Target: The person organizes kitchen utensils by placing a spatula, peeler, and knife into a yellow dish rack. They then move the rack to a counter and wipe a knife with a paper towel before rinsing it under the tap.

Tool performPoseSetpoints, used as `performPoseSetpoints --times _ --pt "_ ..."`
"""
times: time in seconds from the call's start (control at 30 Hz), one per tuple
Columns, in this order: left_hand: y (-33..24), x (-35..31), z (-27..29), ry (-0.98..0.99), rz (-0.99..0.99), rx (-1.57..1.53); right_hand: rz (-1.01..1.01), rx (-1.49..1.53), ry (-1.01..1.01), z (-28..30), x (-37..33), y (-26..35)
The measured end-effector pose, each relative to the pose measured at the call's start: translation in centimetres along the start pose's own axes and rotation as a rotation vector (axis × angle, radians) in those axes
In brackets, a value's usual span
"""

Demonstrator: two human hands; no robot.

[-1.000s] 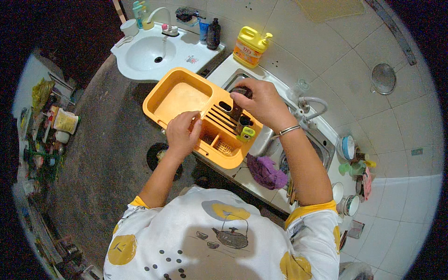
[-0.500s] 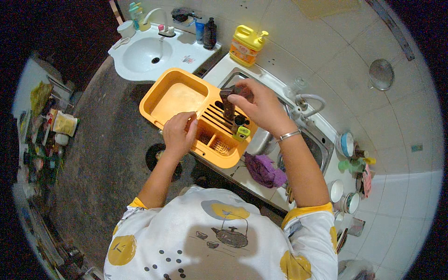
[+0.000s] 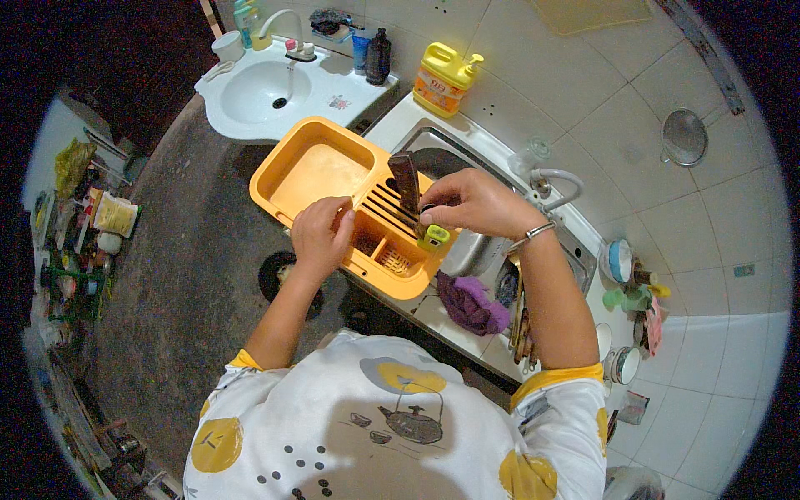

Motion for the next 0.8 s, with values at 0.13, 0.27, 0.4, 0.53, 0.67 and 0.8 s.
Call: performPoseSetpoints --times 0.13,0.27,0.4,0.53,0.67,0.8 --pt "0.0 0.0 0.1 0.003 0.008 0.004 0.031 -0.029 -0.002 -0.1 0.4 1.0" --pt "0.4 0.0 -0.2 -0.006 -0.014 -0.022 0.034 -0.127 0.033 0.0 0.9 2.0" --pt "0.5 -0.1 0.0 -0.074 -0.031 -0.006 0.027 -0.264 -0.008 -0.2 1.2 2.5" --pt "0.5 -0.1 -0.1 -0.078 -0.027 -0.015 0.036 -0.254 -0.123 0.0 1.4 3.0" --pt "0.5 0.0 -0.1 -0.056 -0.016 -0.025 0.094 -0.280 -0.070 -0.6 2.2 2.8" --pt "0.3 -0.2 -0.2 -0.048 -0.010 -0.017 0.066 -0.184 -0.119 -0.8 2.2 1.8"
Point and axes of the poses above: each hand's wrist, its own x-axis towards the middle knuckle, its own z-axis out of the back of the hand, y = z × x, the point moved 4 cm from there along x, towards the middle knuckle, and after that the axes turned 15 degrees about z, right-handed, at the moved point
